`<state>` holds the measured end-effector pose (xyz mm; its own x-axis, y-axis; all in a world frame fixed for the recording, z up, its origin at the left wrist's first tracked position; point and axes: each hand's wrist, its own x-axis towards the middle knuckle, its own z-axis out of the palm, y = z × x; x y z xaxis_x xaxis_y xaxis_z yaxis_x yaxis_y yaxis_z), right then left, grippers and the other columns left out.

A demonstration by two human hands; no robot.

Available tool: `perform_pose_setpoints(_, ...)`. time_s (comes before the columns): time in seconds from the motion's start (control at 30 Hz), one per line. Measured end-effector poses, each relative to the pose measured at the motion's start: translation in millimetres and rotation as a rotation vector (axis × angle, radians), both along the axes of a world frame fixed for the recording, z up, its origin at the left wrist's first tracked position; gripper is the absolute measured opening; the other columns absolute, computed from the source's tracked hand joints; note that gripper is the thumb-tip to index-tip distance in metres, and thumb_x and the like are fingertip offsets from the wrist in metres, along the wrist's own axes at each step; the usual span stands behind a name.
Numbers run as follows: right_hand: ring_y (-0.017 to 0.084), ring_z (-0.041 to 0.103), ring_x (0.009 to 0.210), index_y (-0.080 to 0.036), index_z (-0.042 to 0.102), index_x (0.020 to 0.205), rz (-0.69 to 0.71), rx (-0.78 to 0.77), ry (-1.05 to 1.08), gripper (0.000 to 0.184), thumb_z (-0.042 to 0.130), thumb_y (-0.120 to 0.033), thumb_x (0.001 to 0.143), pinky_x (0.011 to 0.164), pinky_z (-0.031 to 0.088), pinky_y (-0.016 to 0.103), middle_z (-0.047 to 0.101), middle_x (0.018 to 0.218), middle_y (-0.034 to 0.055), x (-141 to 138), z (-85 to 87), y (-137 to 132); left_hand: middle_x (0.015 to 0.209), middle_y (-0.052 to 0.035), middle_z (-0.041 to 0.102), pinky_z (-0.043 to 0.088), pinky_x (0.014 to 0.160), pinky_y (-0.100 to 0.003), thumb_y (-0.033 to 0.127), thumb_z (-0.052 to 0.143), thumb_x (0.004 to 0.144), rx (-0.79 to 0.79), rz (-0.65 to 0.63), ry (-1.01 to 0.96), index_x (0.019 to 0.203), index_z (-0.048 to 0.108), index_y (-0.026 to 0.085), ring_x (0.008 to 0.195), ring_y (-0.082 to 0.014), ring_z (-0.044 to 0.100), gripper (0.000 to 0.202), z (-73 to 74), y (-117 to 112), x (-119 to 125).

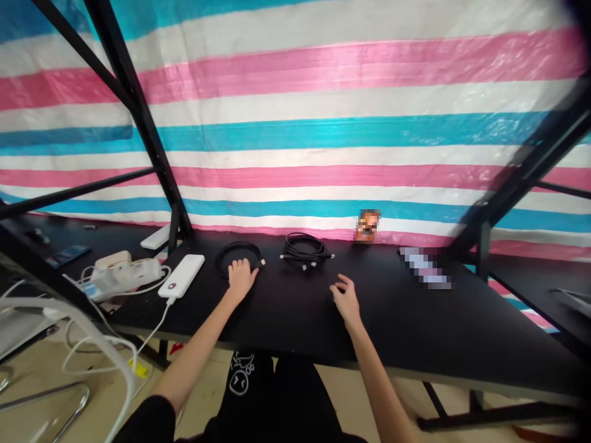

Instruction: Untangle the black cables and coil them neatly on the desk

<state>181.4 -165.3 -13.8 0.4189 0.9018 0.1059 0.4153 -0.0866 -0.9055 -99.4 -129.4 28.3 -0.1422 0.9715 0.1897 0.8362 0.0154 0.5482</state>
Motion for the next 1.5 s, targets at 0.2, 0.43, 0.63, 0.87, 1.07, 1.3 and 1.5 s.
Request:
perform_pose_setpoints(0.2,0.019,0.066,0.066,-0.021,0.066,0.107,0.256,-0.170,0.107,0.043,0.052,-0.052,0.080,0.041,0.048,0.025,0.069,0.085,0.0069,-61.1,3.8,-64.0,0.100,-0.0137,0.063,0.038,0.093,-0.046,0.031,0.058,0.085,0.005,-0.351,0.175,0.091,0.061,0.016,0.103,-0.0319,0.056,0.017,-22.8,-91.8,44.9)
perform_pose_setpoints(0.43,0.028,0.067,0.076,-0.015,0.067,0.104,0.219,-0.248,-0.158,0.036,0.067,-0.034,0.073,0.062,0.050,0.034,0.070,0.082,0.0104,-83.5,22.6,-72.0,0.111,-0.0176,0.063,0.038,0.094,-0.047,0.027,0.045,0.091,0.100,-0.585,0.170,0.110,0.058,0.016,0.106,-0.0331,0.056,0.025,-32.7,-135.5,61.9)
perform_pose_setpoints(0.63,0.033,0.065,0.091,-0.012,0.066,0.104,0.240,-0.270,-0.361,0.030,0.060,-0.024,0.077,0.075,0.044,0.037,0.069,0.086,0.0150,-84.8,25.6,-77.1,0.093,-0.0050,0.065,0.042,0.086,-0.040,0.044,0.059,0.084,0.199,-0.648,0.114,0.094,0.061,0.022,0.092,-0.0256,0.058,0.023,-16.2,-139.9,42.9)
perform_pose_setpoints(0.87,0.028,0.064,0.091,-0.012,0.058,0.116,0.263,-0.229,-0.383,0.034,0.053,-0.022,0.085,0.077,0.040,0.031,0.069,0.090,0.0117,-78.6,24.6,-88.9,0.117,-0.0109,0.056,0.032,0.098,-0.044,0.035,0.041,0.093,0.338,-0.236,-0.033,0.112,0.053,0.019,0.113,-0.0260,0.048,0.028,-4.0,-146.1,14.7)
perform_pose_setpoints(1.07,0.022,0.063,0.081,-0.017,0.059,0.111,0.237,-0.163,-0.290,0.029,0.053,-0.021,0.083,0.070,0.041,0.027,0.064,0.079,0.0045,-74.0,19.8,-97.1,0.121,-0.0226,0.052,0.027,0.100,-0.060,0.037,0.051,0.084,0.265,-0.024,-0.186,0.121,0.051,0.008,0.121,-0.0380,0.042,0.047,-33.5,-132.2,15.0)
perform_pose_setpoints(1.3,0.014,0.056,0.052,-0.020,0.055,0.111,0.251,-0.102,0.057,0.032,0.046,-0.030,0.081,0.039,0.039,0.022,0.062,0.082,0.0016,-65.0,9.6,-92.2,0.111,-0.0148,0.055,0.046,0.088,-0.045,0.033,0.057,0.080,0.193,-0.116,-0.511,0.122,0.053,0.013,0.090,-0.0244,0.059,0.047,-32.8,-122.3,20.2)
perform_pose_setpoints(1.5,0.010,0.042,0.038,-0.018,0.059,0.106,0.252,-0.014,0.380,0.044,0.056,-0.049,0.074,0.029,0.027,0.021,0.060,0.070,-0.0013,-57.9,8.5,-103.2,0.069,0.0024,0.052,0.044,0.039,-0.027,0.055,0.049,0.084,-0.015,-0.249,-0.882,0.140,0.034,0.013,0.037,-0.0093,0.043,0.071,-4.4,-139.8,26.0)
